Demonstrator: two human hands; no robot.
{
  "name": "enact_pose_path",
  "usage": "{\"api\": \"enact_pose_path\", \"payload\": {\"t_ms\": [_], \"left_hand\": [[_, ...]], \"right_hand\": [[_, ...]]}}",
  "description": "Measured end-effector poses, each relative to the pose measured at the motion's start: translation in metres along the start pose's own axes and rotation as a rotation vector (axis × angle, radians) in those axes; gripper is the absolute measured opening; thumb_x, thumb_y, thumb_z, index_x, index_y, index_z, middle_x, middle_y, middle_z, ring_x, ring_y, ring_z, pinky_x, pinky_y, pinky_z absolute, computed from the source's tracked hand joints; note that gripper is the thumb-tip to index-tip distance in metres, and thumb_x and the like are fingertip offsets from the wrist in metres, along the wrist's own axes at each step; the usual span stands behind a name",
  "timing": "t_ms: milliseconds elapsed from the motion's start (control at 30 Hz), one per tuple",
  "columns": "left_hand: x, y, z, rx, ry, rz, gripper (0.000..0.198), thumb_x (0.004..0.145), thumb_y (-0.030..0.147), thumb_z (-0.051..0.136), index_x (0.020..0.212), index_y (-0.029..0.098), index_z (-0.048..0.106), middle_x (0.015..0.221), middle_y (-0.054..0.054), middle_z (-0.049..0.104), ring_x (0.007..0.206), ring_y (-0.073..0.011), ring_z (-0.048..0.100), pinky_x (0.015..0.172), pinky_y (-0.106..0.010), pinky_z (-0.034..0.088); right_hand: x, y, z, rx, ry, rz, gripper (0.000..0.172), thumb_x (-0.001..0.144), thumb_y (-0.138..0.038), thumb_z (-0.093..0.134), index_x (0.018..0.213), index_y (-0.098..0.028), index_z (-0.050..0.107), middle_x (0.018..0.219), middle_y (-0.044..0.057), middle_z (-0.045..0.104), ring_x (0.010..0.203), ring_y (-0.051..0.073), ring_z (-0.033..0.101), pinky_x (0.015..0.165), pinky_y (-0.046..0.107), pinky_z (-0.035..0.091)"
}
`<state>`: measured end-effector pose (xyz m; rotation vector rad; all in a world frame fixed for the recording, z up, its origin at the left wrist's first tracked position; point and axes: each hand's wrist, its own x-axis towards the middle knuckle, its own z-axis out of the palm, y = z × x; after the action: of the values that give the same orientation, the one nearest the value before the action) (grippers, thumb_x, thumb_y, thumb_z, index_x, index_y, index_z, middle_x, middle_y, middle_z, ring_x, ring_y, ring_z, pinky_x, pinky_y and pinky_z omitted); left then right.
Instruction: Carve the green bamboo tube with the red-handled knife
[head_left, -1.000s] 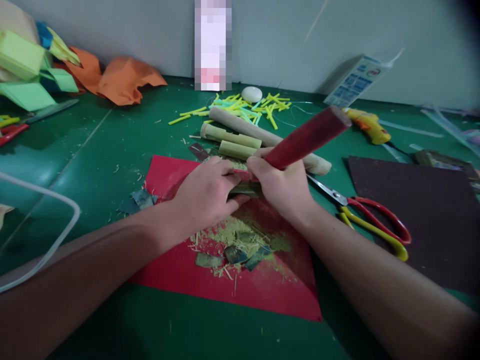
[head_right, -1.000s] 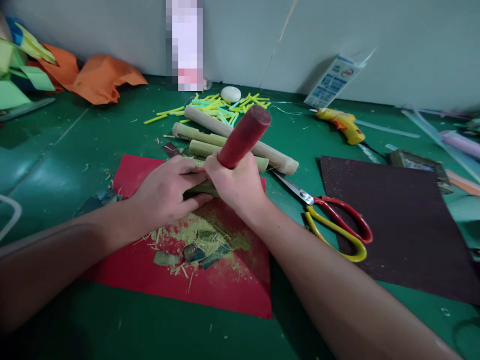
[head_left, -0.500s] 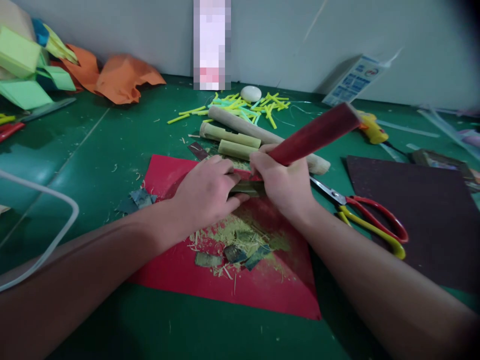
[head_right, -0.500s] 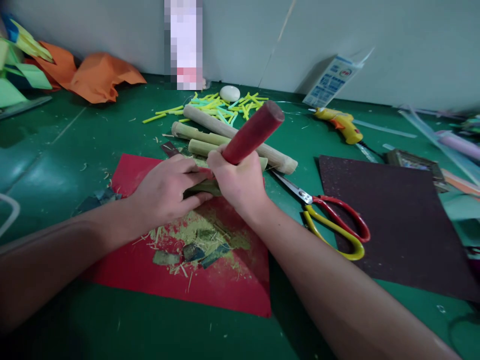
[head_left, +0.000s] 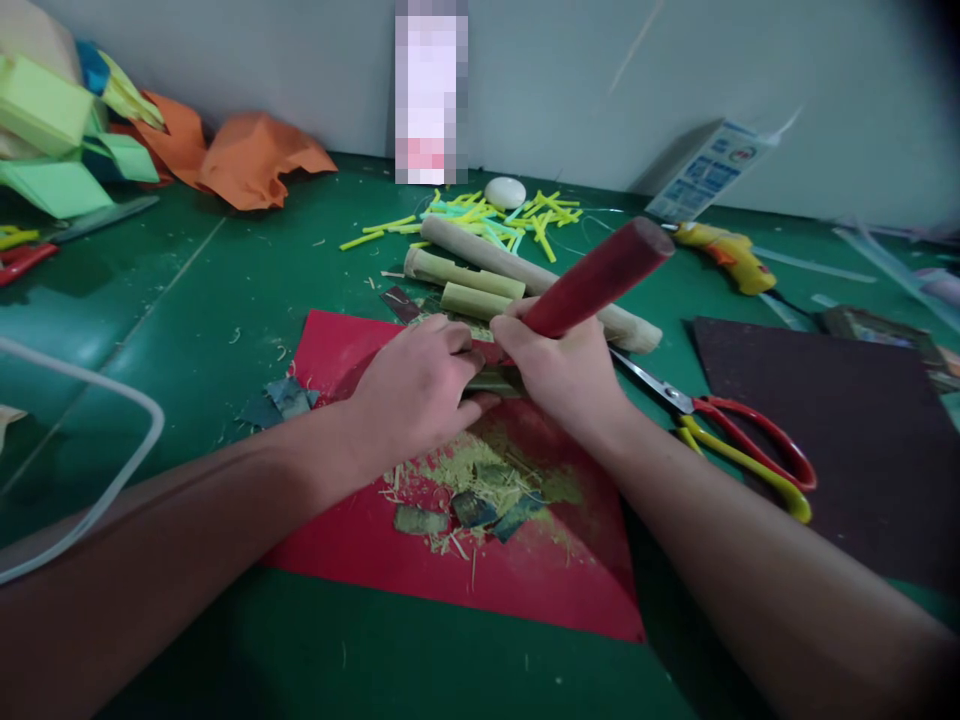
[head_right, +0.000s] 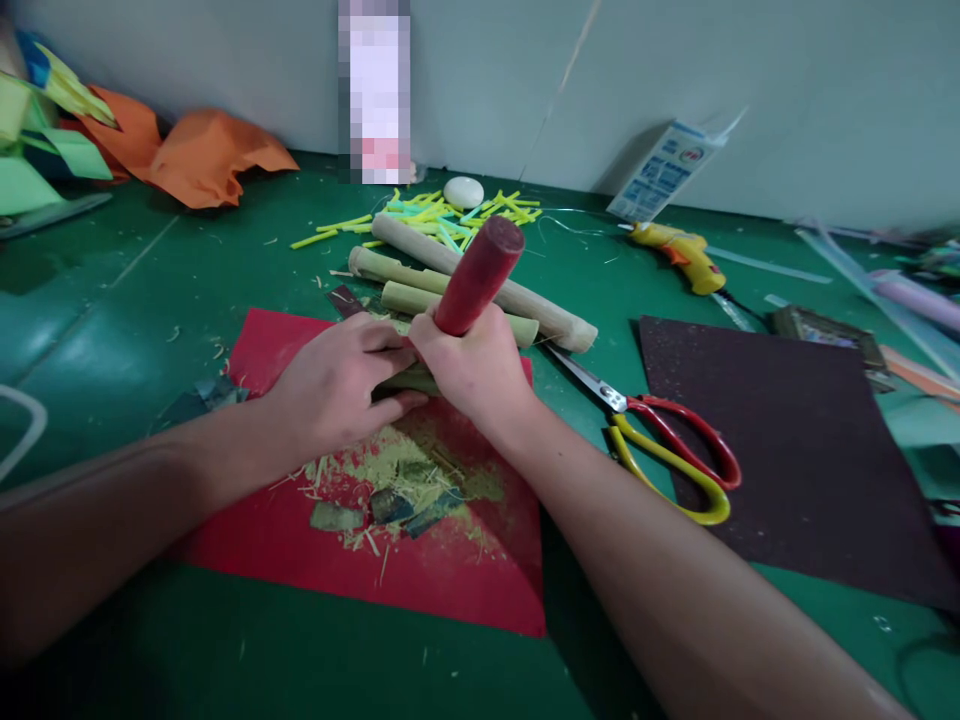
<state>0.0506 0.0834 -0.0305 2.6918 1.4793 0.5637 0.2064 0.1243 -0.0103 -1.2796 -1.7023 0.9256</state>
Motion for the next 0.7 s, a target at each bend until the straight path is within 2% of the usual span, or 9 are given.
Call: {"api": "enact_pose_path", "payload": {"t_ms": [167,267,467,700], "left_hand": [[0.0001,-0.0019,0.0025,-0.007,0.001,0.028,0.028,0.091,0.035,0.064,0.104,0.012,0.073,0.106,-0.012,0.067,0.103,-0.0293,0.058,0.090,-0.043,0.051],[0.0009,-0.0026,0.0028,0.015,-0.007,0.039,0.028,0.090,0.035,0.065,0.100,0.011,0.074,0.101,-0.013,0.067,0.100,-0.0292,0.058,0.089,-0.044,0.051],[0.0006,-0.0029,0.0028,-0.013,0.016,0.026,0.027,0.090,0.035,0.067,0.095,0.010,0.076,0.095,-0.013,0.065,0.096,-0.0288,0.057,0.084,-0.043,0.051],[-0.0009,-0.0022,0.0020,-0.011,0.034,0.052,0.026,0.091,0.032,0.065,0.099,0.010,0.075,0.099,-0.013,0.067,0.099,-0.0288,0.058,0.089,-0.044,0.051]], "right_hand": [[-0.0011,-0.0030,-0.0006,0.049,-0.026,-0.005,0.029,0.070,-0.012,0.056,0.049,-0.022,0.039,0.049,-0.006,0.038,0.052,0.009,0.034,0.048,0.027,0.027],[-0.0023,-0.0045,-0.0034,0.112,-0.087,0.032,0.029,0.068,-0.012,0.053,0.045,-0.022,0.038,0.045,-0.005,0.035,0.048,0.008,0.031,0.045,0.026,0.023],[0.0007,-0.0020,-0.0031,0.148,0.056,0.031,0.026,0.068,-0.011,0.052,0.046,-0.021,0.042,0.045,-0.005,0.039,0.048,0.008,0.035,0.045,0.025,0.025],[0.0007,0.0009,-0.0007,0.073,-0.002,0.037,0.028,0.070,-0.013,0.054,0.048,-0.021,0.040,0.047,-0.005,0.039,0.051,0.009,0.036,0.047,0.025,0.028]]}}
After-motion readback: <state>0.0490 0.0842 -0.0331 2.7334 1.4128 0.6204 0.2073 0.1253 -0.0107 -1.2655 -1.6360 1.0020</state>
